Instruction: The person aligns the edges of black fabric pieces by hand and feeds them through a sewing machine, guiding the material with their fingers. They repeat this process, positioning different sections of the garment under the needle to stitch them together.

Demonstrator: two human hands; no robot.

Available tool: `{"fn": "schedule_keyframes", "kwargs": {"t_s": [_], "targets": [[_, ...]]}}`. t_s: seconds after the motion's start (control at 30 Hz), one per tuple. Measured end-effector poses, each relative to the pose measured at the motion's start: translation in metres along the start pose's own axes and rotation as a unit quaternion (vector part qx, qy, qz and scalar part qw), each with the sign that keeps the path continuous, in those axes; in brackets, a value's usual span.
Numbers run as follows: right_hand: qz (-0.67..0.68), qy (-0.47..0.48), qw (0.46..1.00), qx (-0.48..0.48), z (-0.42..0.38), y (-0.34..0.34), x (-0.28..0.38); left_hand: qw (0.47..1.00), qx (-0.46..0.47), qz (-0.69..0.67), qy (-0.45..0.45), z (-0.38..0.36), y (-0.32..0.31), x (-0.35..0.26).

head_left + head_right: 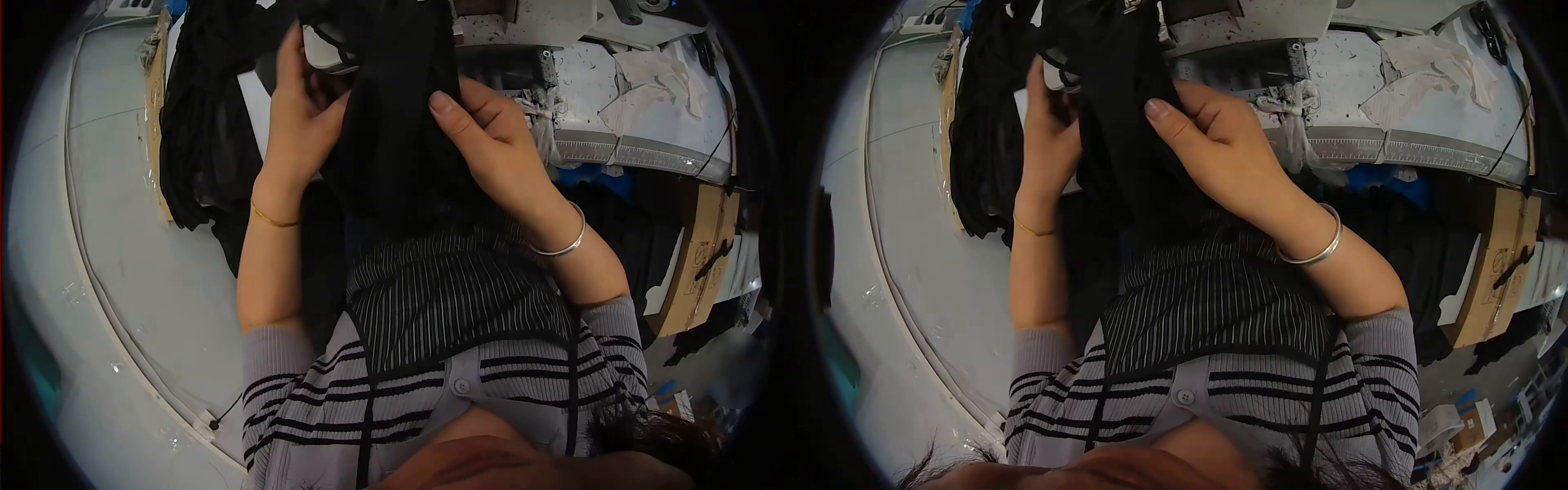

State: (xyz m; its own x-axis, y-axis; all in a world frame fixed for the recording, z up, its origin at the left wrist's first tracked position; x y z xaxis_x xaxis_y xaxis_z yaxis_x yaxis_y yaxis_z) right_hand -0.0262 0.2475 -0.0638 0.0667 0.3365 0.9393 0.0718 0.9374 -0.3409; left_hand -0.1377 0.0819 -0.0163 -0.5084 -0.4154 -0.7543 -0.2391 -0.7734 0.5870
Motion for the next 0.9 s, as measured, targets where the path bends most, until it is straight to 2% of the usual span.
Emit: {"fn": "schedule_keyframes", "kwargs": {"t_s": [0.03, 0.07, 0.1, 0.13, 0.17, 0.27, 0.3, 0.33, 0.37, 0.43, 0.47, 0.53, 0.57, 0.63, 0.67, 0.73, 0.77, 0.83, 0.87, 0.9], "targets": [[0.026, 0.003, 1.000, 0.002, 0.000, -0.004, -0.002, 0.996, 0.065, -0.034, 0.041, -0.003, -0.001, 0.021], [0.058, -0.049, 0.996, 0.040, -0.003, -0.012, -0.009, 0.986, 0.130, -0.067, 0.083, -0.005, -0.001, 0.036], [0.091, -0.102, 0.987, 0.078, -0.006, -0.021, -0.019, 0.980, 0.129, -0.049, 0.144, -0.002, 0.019, 0.035], [0.088, -0.111, 0.981, 0.135, -0.007, -0.041, -0.030, 0.969, 0.129, -0.030, 0.206, 0.006, 0.040, 0.026], [0.087, -0.121, 0.971, 0.189, -0.007, -0.065, -0.040, 0.978, 0.058, -0.076, 0.184, 0.019, 0.058, 0.014], [0.114, -0.118, 0.917, 0.363, -0.020, -0.125, 0.006, 0.999, 0.000, 0.039, 0.014, 0.092, 0.096, -0.038], [0.086, -0.128, 0.881, 0.448, -0.028, -0.137, 0.012, 0.995, 0.017, 0.097, -0.033, 0.113, 0.087, -0.049], [0.081, -0.175, 0.815, 0.546, -0.039, -0.146, 0.002, 0.985, 0.030, 0.148, -0.080, 0.133, 0.074, -0.061], [0.079, -0.176, 0.817, 0.544, -0.043, -0.142, -0.005, 0.973, 0.047, 0.195, -0.113, 0.155, 0.059, -0.063], [-0.024, -0.278, 0.845, 0.457, -0.054, -0.128, -0.040, 0.951, 0.073, 0.257, -0.158, 0.178, 0.032, -0.060], [0.011, -0.179, 0.914, 0.364, -0.054, -0.117, -0.043, 0.941, 0.080, 0.284, -0.169, 0.182, 0.020, -0.055], [-0.194, -0.078, 0.936, 0.282, -0.066, -0.078, -0.072, 0.934, 0.057, 0.299, -0.187, 0.162, 0.013, -0.048], [-0.192, -0.077, 0.937, 0.281, -0.068, -0.067, -0.071, 0.938, 0.026, 0.282, -0.203, 0.137, 0.018, -0.049], [-0.315, -0.210, 0.901, 0.213, -0.072, -0.030, -0.080, 0.955, -0.046, 0.198, -0.217, 0.076, 0.028, -0.044], [-0.313, -0.211, 0.900, 0.217, -0.074, -0.027, -0.076, 0.960, -0.079, 0.137, -0.233, 0.040, 0.032, -0.042], [-0.205, -0.255, 0.925, 0.195, -0.077, -0.020, -0.074, 0.959, -0.092, 0.037, -0.267, -0.020, 0.015, -0.042], [-0.207, -0.256, 0.923, 0.201, -0.078, -0.019, -0.069, 0.962, -0.081, 0.048, -0.256, -0.035, 0.000, -0.044], [-0.047, -0.257, 0.931, 0.254, -0.086, -0.029, -0.052, 0.967, -0.074, 0.093, -0.227, -0.044, -0.015, -0.037], [-0.047, -0.260, 0.929, 0.259, -0.093, -0.030, -0.038, 0.972, -0.099, 0.099, -0.187, -0.039, -0.017, -0.019], [0.069, -0.229, 0.944, 0.226, -0.095, -0.032, -0.010, 0.974, -0.124, 0.107, -0.153, -0.033, -0.012, -0.013]]}}
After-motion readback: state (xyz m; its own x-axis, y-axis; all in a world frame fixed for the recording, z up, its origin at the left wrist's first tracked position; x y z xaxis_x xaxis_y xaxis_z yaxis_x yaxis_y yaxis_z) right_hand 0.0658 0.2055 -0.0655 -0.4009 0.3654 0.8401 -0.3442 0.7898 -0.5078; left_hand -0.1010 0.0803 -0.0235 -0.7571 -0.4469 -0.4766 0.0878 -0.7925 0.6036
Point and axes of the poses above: each hand's wrist, its own z-axis towards the middle knuckle, its own y-axis out of the back of the hand, x = y × z, the point moved 7 cm from there along z, towards the middle knuckle, and after that the axes turned 5 degrees about x, right-handed, at the moved point
